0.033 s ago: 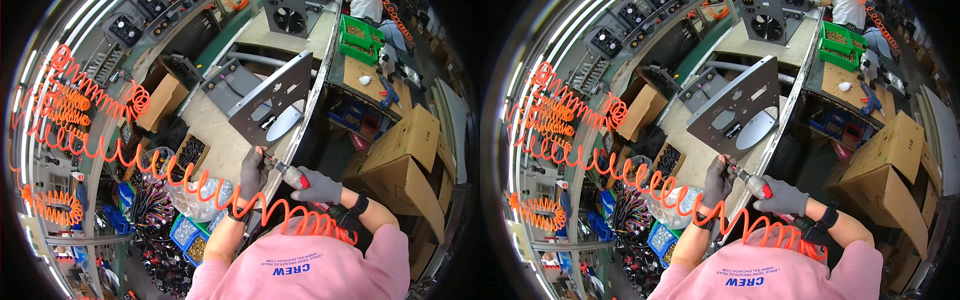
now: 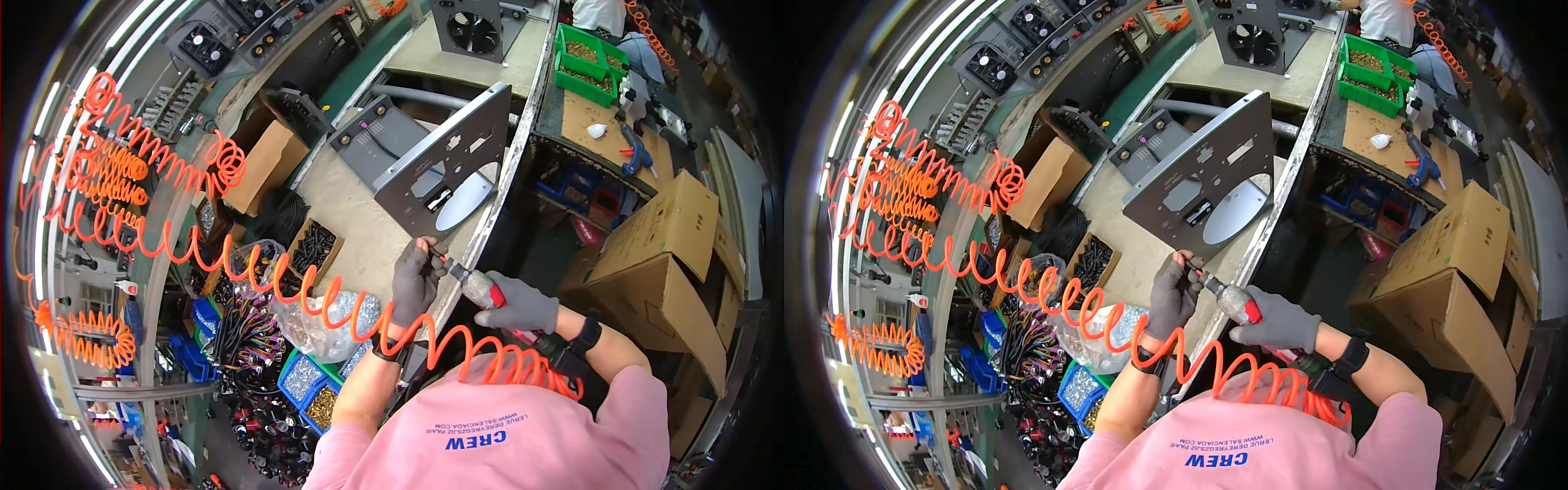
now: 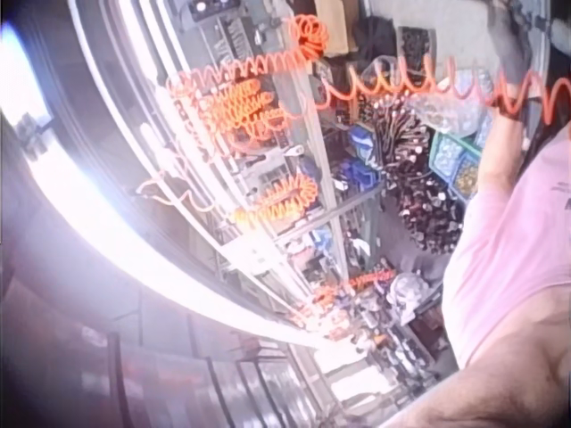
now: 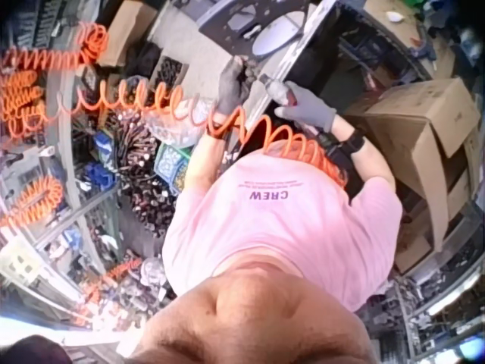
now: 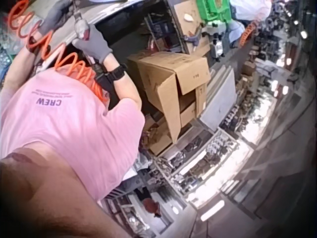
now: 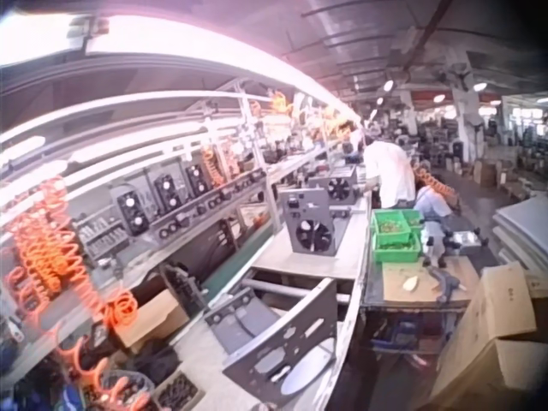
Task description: Assembling an industrial electronic housing by installing a fan, internal wiring, and components using air tools and glue.
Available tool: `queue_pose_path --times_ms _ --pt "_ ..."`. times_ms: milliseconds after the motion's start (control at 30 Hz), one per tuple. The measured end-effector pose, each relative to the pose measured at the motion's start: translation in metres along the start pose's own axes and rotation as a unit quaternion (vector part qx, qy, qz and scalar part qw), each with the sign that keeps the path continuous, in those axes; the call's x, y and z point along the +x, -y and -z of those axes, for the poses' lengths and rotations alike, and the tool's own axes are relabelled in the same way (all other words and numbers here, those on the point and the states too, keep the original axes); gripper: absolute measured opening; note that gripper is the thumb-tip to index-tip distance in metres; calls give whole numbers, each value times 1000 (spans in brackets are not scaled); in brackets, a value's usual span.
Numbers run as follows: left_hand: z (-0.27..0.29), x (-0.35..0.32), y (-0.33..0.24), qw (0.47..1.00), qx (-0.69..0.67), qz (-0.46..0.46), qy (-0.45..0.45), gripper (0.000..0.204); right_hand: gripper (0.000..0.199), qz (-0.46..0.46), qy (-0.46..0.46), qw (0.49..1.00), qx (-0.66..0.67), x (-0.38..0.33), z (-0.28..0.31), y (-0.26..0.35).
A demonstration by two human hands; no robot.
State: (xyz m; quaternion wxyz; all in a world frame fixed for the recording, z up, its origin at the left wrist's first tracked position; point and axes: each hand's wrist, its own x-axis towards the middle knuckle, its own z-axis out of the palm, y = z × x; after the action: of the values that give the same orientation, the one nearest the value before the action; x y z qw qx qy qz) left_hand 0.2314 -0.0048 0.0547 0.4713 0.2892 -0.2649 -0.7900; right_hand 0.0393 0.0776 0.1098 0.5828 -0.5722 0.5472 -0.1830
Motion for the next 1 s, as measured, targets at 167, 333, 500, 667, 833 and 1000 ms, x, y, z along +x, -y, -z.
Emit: queue_pose_path --times_ms 167,333,500,667,833,1000 --pt "-25 2 -12 993 -17 25 -115 38 54 -18 11 997 70 11 0 5" --pt "8 -1 -20 982 137 -15 -128 43 57 -45 19 992 118 21 3 10" --pt "5 0 -35 902 384 -122 -154 44 54 -26 12 991 134 29 0 7" --pt "6 7 -40 858 475 -159 -118 45 51 -14 2 988 154 34 -1 3" --pt "5 9 -42 867 453 -199 -66 39 50 -4 -20 992 128 36 -5 7" --pt "4 10 -43 855 473 -196 -81 37 47 -35 -15 991 128 31 -5 18"
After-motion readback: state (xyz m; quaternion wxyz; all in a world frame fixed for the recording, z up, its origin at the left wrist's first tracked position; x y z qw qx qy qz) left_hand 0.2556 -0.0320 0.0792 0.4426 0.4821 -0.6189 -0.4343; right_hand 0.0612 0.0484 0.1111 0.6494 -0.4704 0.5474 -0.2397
